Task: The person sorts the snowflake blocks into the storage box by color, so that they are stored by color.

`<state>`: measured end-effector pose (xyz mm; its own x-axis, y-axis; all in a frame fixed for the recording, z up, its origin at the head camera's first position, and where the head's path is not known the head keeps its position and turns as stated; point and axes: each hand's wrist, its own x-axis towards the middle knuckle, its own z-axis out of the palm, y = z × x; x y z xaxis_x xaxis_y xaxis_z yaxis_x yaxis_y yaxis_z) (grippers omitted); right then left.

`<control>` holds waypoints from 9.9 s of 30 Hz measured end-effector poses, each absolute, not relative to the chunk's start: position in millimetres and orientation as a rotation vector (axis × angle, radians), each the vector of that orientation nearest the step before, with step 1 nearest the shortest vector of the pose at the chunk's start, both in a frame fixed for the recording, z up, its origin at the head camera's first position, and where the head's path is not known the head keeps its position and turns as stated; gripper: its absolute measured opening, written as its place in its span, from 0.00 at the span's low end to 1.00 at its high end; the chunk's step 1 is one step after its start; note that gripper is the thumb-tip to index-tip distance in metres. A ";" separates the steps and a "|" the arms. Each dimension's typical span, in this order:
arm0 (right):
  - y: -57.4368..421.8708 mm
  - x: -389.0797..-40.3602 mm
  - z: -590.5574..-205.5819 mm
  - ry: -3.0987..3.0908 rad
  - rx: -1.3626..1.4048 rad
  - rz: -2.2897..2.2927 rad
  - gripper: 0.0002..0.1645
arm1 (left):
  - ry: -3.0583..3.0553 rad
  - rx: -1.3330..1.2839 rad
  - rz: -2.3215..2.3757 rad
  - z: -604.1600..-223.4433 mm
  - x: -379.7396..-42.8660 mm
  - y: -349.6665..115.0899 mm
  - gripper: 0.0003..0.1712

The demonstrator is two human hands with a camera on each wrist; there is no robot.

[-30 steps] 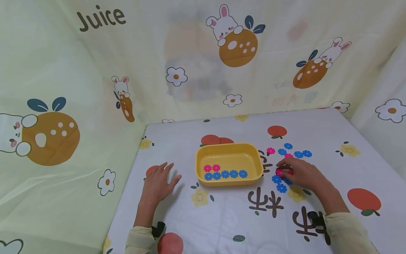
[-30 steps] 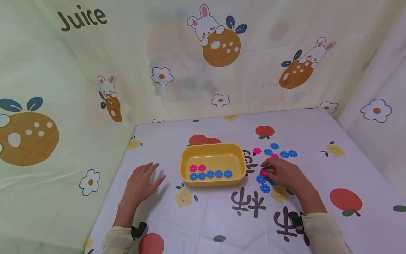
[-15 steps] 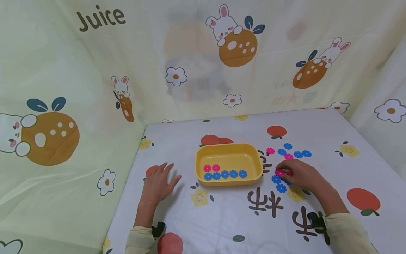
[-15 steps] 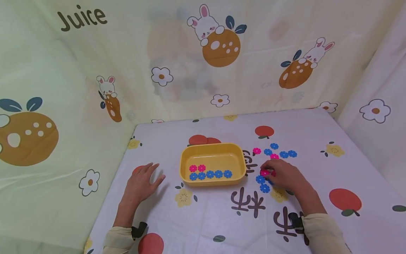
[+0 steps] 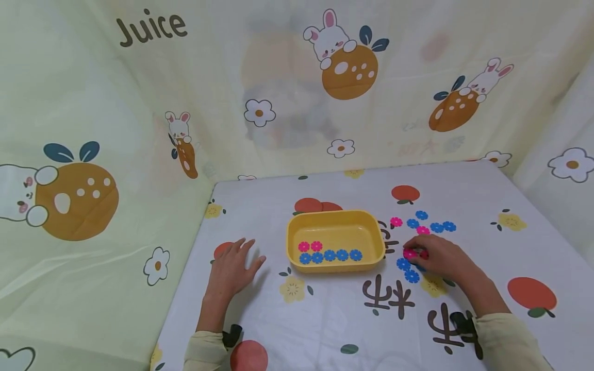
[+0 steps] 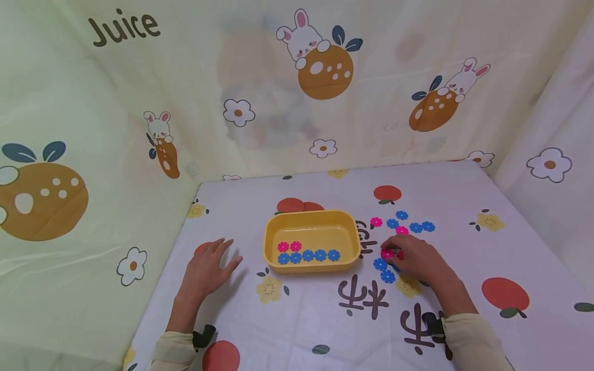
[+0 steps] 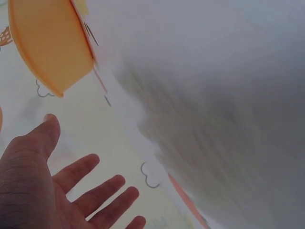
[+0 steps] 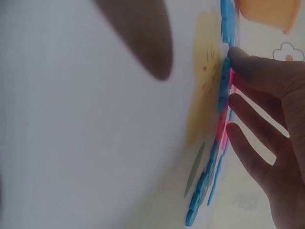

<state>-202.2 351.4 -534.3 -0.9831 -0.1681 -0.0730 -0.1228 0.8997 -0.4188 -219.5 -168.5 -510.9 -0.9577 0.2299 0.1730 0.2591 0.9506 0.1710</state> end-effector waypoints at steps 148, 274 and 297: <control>173.9 -280.2 -518.0 2.912 -0.823 -0.468 0.19 | -2.949 -0.385 -0.199 -513.8 -221.3 -180.4 0.42; 372.6 -184.0 -530.9 3.152 -0.159 -0.690 0.26 | -3.023 -0.398 -0.175 -514.3 -219.4 -162.0 0.41; 384.4 -183.3 -542.0 3.006 -0.216 -0.762 0.28 | -3.020 -0.371 -0.187 -514.5 -217.8 -162.7 0.40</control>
<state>-183.3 384.4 -542.0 -0.9898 -0.1423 0.0024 -0.1263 0.8704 -0.4759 -217.8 -162.7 -514.5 -0.9661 0.2350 0.1072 0.2464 0.9629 0.1098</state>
